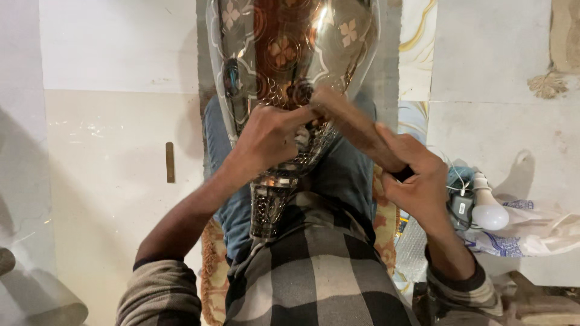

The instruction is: The person sits on the floor with a large engraved brass vase held between their legs and embosses decorative patterns into its surface. They hold a small punch against the metal with one hand and strike it with a wooden mallet held in the other hand, repositioning the punch repeatedly across the patterned area.

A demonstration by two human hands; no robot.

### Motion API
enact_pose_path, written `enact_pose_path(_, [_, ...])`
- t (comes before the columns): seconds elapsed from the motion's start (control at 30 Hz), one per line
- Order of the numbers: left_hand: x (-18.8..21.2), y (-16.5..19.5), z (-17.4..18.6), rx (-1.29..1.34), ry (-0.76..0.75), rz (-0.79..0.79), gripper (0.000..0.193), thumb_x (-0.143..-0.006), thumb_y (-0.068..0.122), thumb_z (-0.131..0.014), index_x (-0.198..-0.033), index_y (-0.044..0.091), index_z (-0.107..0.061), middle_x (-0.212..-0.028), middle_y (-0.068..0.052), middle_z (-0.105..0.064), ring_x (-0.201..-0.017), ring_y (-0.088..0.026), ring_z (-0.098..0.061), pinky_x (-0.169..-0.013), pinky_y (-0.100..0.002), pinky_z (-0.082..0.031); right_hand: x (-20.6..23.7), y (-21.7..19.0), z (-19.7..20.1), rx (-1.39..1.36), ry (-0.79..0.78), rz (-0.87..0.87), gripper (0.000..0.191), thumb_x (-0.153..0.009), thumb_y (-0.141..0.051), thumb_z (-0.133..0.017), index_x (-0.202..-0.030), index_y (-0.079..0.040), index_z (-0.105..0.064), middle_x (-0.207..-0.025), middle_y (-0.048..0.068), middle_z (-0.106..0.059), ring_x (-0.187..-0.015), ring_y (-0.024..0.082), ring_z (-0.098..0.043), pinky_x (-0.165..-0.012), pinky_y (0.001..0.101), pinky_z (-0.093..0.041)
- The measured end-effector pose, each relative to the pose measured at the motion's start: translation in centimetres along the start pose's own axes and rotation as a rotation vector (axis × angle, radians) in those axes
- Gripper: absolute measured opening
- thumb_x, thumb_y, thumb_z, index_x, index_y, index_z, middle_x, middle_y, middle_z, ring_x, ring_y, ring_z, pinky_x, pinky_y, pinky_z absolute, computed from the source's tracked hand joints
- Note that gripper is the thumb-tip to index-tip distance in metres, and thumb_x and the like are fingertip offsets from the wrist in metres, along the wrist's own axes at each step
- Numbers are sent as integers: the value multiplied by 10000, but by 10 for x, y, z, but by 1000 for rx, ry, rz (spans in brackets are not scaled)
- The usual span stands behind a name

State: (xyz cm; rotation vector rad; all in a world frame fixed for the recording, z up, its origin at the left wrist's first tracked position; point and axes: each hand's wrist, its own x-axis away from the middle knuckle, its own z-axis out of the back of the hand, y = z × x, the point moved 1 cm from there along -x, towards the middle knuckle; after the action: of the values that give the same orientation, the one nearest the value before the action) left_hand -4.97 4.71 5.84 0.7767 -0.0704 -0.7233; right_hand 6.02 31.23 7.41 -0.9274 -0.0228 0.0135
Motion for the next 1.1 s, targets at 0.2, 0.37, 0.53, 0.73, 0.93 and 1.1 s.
enact_pose_path(0.2, [-18,2,9,-23,-156,-88,657,-636,-58,-650,-1238,202,-700,-736,-123,-712,-605,-327,-676,-539,-445,-517,40,16,-40,-103,199,6,756,-705,136,-615,-1453,28,-595,-1204,148,-701,-1037,189,-675,-901,257,-501])
enact_pose_path(0.37, [-24,-5,6,-108,-297,-130,665,-634,-66,-658,-1233,216,-721,-679,-141,-709,-575,-311,-679,-507,-432,-493,72,26,-71,-297,352,-39,714,-764,119,-619,-1469,34,-545,-1276,148,-666,-1150,199,-641,-993,266,-491])
enact_pose_path(0.53, [1,-11,5,148,60,-9,549,-793,-173,-548,-1265,69,-691,-1073,-96,-799,-758,-174,-795,-484,-269,-584,83,39,-82,-396,307,-157,734,-733,112,-643,-1458,29,-562,-1253,117,-655,-1134,167,-629,-974,249,-477])
enact_pose_path(0.73, [17,-17,6,159,169,-58,649,-693,-154,-598,-1315,21,-660,-1197,-157,-761,-932,-219,-803,-672,-281,-647,59,41,-76,-433,244,-155,733,-742,81,-729,-1455,31,-567,-1262,104,-689,-1114,153,-663,-977,272,-521])
enact_pose_path(0.93, [16,-16,11,183,153,-49,649,-705,-150,-607,-1329,21,-668,-1217,-142,-758,-951,-217,-805,-706,-279,-658,5,13,-31,-292,227,-33,577,-767,46,-728,-1342,29,-694,-1024,103,-780,-718,152,-713,-676,310,-565])
enact_pose_path(1.1, [30,-6,8,211,296,50,682,-682,-132,-600,-1349,4,-647,-1234,-166,-735,-981,-237,-800,-788,-304,-651,-38,-45,6,-367,150,274,440,-945,26,-698,-1377,-37,-640,-1161,69,-719,-1064,137,-694,-949,271,-560])
